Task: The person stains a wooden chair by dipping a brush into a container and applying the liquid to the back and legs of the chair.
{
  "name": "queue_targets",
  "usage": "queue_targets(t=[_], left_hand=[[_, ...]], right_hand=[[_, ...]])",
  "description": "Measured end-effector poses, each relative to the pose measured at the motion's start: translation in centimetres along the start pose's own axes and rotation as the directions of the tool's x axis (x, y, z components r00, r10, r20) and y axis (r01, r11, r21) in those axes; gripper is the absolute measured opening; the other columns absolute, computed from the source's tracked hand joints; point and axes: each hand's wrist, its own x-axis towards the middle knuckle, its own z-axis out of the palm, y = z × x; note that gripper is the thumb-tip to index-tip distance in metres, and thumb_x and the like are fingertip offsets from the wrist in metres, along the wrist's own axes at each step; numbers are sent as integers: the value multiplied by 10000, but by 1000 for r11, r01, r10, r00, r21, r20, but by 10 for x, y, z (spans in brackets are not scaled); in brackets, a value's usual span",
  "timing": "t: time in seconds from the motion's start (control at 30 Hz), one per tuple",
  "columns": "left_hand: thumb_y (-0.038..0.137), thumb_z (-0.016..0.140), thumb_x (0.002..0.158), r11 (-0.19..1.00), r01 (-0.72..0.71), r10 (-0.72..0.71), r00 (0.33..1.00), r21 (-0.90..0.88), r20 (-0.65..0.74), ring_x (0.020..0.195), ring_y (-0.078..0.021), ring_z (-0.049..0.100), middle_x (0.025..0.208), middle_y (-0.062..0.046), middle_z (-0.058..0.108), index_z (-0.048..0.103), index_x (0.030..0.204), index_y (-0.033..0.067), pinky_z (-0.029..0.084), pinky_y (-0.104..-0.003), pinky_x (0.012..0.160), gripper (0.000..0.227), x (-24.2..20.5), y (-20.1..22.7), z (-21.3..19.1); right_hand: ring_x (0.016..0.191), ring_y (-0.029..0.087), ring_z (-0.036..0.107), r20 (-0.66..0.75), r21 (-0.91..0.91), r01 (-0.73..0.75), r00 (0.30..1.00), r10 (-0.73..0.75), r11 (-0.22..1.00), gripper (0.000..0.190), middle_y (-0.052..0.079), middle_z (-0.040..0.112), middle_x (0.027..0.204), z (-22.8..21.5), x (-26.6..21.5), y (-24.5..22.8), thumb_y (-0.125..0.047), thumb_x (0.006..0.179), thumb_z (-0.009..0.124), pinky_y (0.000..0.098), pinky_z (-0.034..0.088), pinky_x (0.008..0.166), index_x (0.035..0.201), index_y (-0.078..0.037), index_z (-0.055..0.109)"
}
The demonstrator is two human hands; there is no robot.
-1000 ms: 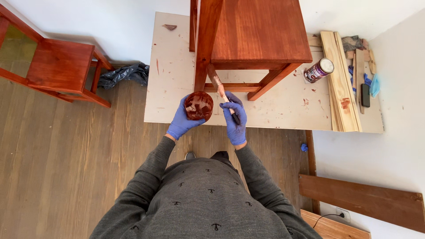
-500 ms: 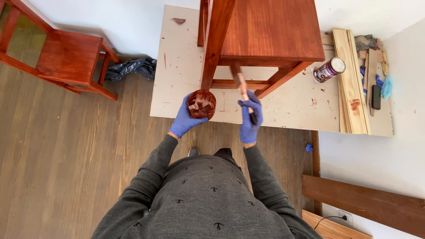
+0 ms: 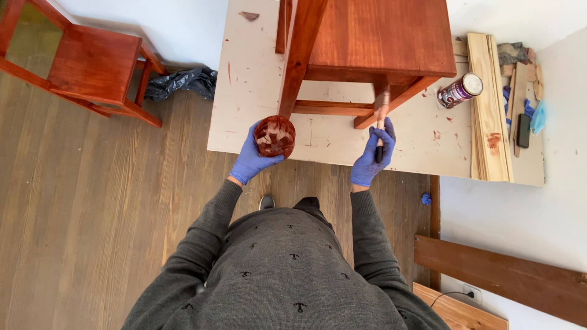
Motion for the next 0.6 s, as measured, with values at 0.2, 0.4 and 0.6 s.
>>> queue_targets(t=[0.2, 0.4, 0.6], left_hand=[[187, 1203, 633, 968, 199, -184, 977, -150, 107, 1643, -358, 635, 1752, -190, 675, 488, 1703, 99, 385, -562, 1551, 1290, 7, 76, 4], [254, 1169, 693, 989, 146, -147, 966, 19, 211, 1649, -391, 628, 1777, -236, 646, 476, 1763, 57, 393, -583, 1527, 1290, 12, 60, 3], [214, 1277, 611, 996, 68, -74, 992, 65, 100, 1636, -360, 640, 1738, -200, 655, 481, 1761, 122, 497, -574, 1458, 1402, 11, 24, 25]], right_hand=[[1674, 365, 571, -49, -66, 39, 998, -42, 997, 66, 251, 581, 1760, 9, -2, 27, -8, 1285, 692, 553, 553, 1354, 1287, -72, 703], [1637, 327, 621, 267, 170, -81, 963, 33, 982, 94, 198, 607, 1761, 57, -42, -25, 4, 1272, 699, 555, 612, 1304, 1276, -85, 728], [1607, 373, 678, 289, 206, -81, 957, 18, 975, 166, 247, 703, 1688, 54, -30, -18, 108, 1218, 740, 515, 663, 1243, 1222, -50, 791]])
